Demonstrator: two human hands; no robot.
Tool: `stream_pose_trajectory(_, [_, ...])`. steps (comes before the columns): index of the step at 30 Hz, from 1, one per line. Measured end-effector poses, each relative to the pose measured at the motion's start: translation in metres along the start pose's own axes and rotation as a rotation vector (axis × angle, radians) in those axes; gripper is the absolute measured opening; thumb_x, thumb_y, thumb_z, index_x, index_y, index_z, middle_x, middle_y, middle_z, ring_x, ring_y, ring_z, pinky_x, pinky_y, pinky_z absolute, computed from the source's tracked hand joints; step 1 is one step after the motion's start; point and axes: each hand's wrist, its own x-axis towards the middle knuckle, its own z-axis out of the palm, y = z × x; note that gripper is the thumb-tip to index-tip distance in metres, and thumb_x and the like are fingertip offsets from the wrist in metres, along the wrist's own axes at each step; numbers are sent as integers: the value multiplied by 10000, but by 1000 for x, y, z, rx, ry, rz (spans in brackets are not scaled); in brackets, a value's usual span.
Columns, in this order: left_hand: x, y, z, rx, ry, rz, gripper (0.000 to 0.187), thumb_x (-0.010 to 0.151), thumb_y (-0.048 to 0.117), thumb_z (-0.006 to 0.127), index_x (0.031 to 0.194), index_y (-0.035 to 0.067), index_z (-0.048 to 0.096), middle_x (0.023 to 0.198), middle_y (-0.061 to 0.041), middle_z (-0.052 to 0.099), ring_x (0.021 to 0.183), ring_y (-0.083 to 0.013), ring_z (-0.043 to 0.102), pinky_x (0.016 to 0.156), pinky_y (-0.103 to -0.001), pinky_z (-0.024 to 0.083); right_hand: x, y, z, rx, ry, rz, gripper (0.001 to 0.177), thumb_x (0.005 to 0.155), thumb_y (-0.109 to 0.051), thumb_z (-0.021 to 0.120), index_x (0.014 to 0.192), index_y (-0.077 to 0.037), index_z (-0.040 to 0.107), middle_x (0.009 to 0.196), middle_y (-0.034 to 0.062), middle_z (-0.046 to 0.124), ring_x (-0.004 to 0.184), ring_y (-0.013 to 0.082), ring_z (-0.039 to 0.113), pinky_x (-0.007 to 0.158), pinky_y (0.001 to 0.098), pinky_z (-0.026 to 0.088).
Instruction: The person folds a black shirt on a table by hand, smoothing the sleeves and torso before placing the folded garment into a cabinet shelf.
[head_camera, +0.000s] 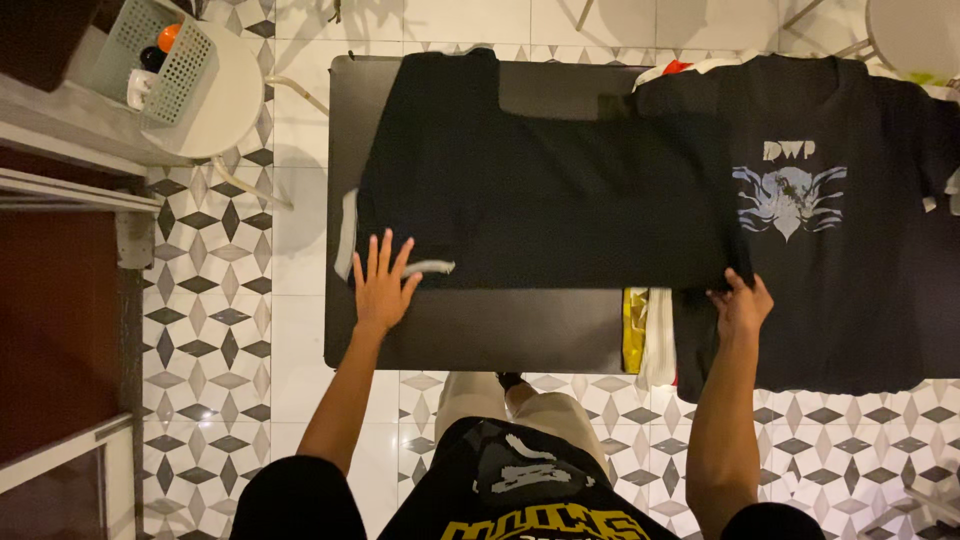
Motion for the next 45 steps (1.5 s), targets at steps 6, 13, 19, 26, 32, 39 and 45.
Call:
stream_pose_trajectory(6, [-39, 30, -1, -103, 0, -67, 667, 986, 454, 586, 1597, 264, 395, 1703, -148, 230, 1564, -399, 186, 1201, -679, 124, -1, 6, -21, -309, 103, -28, 398, 894, -34, 758, 1257, 16, 605, 863, 57, 668, 653, 140, 639, 642, 348, 603])
stream_pose_trajectory(13, [-3, 26, -8, -197, 179, -114, 494, 1026, 351, 605, 1478, 168, 525, 1676, -173, 314, 1584, -382, 226, 1244, -671, 123, 55, -13, 15, -1087, 179, -628, 520, 870, -211, 740, 1304, 21, 571, 1237, 323, 553, 1152, 537, 495, 949, 587, 424])
stream_pose_trajectory(19, [115, -6, -7, -338, 181, -302, 575, 1042, 343, 609, 1540, 103, 453, 1631, -174, 368, 1514, -385, 310, 1204, -603, 229, 69, -61, 117, -998, -269, -1017, 352, 1017, -113, 726, 1344, -38, 619, 1370, 208, 606, 1292, 421, 550, 1093, 501, 459])
stream_pose_trajectory(26, [241, -24, 12, -291, 59, -499, 738, 953, 516, 701, 1518, 106, 461, 1457, -152, 478, 1368, -362, 421, 1120, -551, 334, 105, -68, 191, -1258, -451, -1100, 387, 996, -191, 713, 1364, -100, 633, 1446, 179, 580, 1345, 396, 526, 1022, 512, 454])
stream_pose_trajectory(32, [291, -29, 10, -208, 10, -547, 717, 821, 517, 836, 1367, 127, 585, 1344, -123, 545, 1312, -332, 462, 1091, -539, 366, 133, -57, 188, -1275, -274, -1182, 507, 959, -212, 734, 1421, -63, 586, 1496, 238, 514, 1375, 444, 467, 1034, 560, 388])
stream_pose_trajectory(39, [336, -64, 53, -589, 45, -505, 598, 737, 298, 927, 1211, 65, 650, 1287, -134, 691, 1184, -291, 672, 1002, -408, 536, 156, -77, 187, -1410, -434, -1175, 413, 901, -189, 777, 1289, -106, 662, 1141, 152, 619, 1192, 360, 562, 1203, 531, 335])
stream_pose_trajectory(45, [372, -64, 33, -961, -106, -537, 409, 842, 213, 824, 1194, 38, 712, 1126, -71, 768, 1010, -170, 731, 888, -287, 547, 183, -94, 184, -1336, -576, -1099, 213, 891, -170, 775, 1052, -67, 680, 1077, 136, 665, 1154, 357, 604, 1116, 488, 409])
